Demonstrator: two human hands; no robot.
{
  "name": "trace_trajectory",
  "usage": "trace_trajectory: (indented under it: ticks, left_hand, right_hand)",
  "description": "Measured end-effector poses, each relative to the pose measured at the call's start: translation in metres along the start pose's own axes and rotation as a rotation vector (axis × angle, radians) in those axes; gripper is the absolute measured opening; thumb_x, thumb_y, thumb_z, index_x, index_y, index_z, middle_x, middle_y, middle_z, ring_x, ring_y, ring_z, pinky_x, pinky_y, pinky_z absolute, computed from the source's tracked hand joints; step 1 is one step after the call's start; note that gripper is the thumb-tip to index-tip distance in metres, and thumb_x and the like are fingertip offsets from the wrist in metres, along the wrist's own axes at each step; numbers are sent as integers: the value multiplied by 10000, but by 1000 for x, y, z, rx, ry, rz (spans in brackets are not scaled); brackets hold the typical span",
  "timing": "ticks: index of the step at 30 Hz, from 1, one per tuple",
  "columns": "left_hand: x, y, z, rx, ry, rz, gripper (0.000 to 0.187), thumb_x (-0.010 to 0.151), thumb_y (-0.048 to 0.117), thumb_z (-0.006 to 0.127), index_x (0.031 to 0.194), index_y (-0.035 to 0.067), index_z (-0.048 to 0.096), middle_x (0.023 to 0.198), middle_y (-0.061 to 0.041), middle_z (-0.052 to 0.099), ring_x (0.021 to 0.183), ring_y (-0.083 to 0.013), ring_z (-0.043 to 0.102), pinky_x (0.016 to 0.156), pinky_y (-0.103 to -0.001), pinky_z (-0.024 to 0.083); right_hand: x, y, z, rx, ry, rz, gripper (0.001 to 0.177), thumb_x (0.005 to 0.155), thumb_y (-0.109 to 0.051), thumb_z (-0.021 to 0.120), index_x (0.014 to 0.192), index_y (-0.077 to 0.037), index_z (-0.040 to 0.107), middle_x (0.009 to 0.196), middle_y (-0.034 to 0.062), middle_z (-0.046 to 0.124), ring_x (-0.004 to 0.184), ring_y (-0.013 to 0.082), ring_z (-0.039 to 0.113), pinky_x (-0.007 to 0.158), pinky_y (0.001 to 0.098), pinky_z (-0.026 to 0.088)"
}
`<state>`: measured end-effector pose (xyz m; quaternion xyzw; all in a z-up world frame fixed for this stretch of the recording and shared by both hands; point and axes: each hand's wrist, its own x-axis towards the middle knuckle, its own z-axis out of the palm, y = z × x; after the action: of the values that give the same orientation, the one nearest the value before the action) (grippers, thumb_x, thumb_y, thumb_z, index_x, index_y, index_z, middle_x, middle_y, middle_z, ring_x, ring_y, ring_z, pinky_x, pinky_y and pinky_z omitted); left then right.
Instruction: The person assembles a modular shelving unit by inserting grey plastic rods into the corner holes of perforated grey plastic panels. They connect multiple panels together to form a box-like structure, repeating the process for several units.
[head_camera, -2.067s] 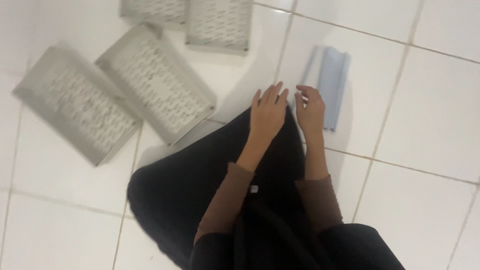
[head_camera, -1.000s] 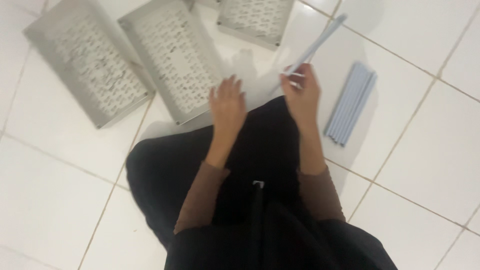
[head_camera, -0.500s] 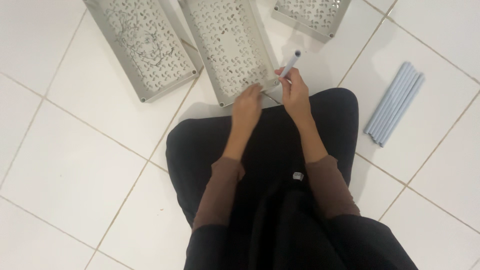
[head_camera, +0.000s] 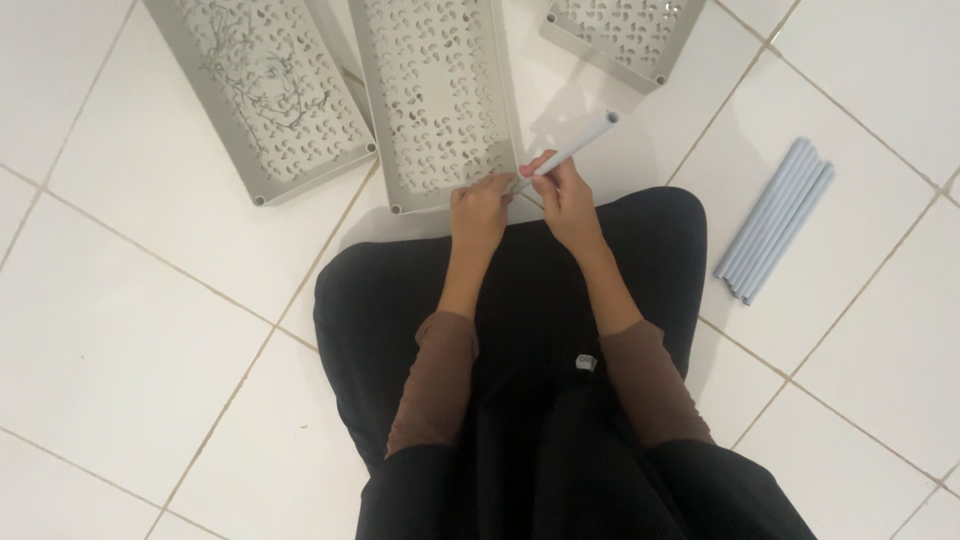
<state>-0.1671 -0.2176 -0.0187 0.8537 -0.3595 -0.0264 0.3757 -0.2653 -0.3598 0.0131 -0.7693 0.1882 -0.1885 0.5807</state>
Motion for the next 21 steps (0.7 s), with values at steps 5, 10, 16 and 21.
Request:
trace_trajectory:
  ticks: [5,10,16,21]
  left_hand:
    - [8,10,-10,-248,39,29,273,904,177,901,1139,93,791,1064,-92,823,971,-340,796,895,-460,597]
    - [13,17,-19,-258,-36,-92,225,946,141,863,1152,67,812,1080,-130,834,984,-366,804,809,-455,626]
    - [18,23,-27,-174,1,-18,199,910,120,865,1106,95,842,1015,-135,834,951,-379,788,840,-467,612]
    - [17,25,-24,-173,62,24,240,892,93,862,1129,68,836,1032,-141,807,971,-387,761,927,-502,607]
  right_hand:
    - [-5,-5,0,-129,-57,39,180,1131,-71,652,1298,-44,713,1216,117,812,1117,249,811,983,369,633]
    - [-3,-19,2,-246,-66,-220,169,1152,-100,729,1319,-73,726,1354,122,793,1323,327,772,1118,398,609]
    - [-1,-76,-20,-63,-102,-229,502,1030,-121,829,1464,10,613,1447,185,719,1470,320,649,1261,461,508]
    - [6,-93,-14,134,-57,-219,226,1102,-119,801,1175,6,628,1108,103,682,1043,147,631,972,331,507]
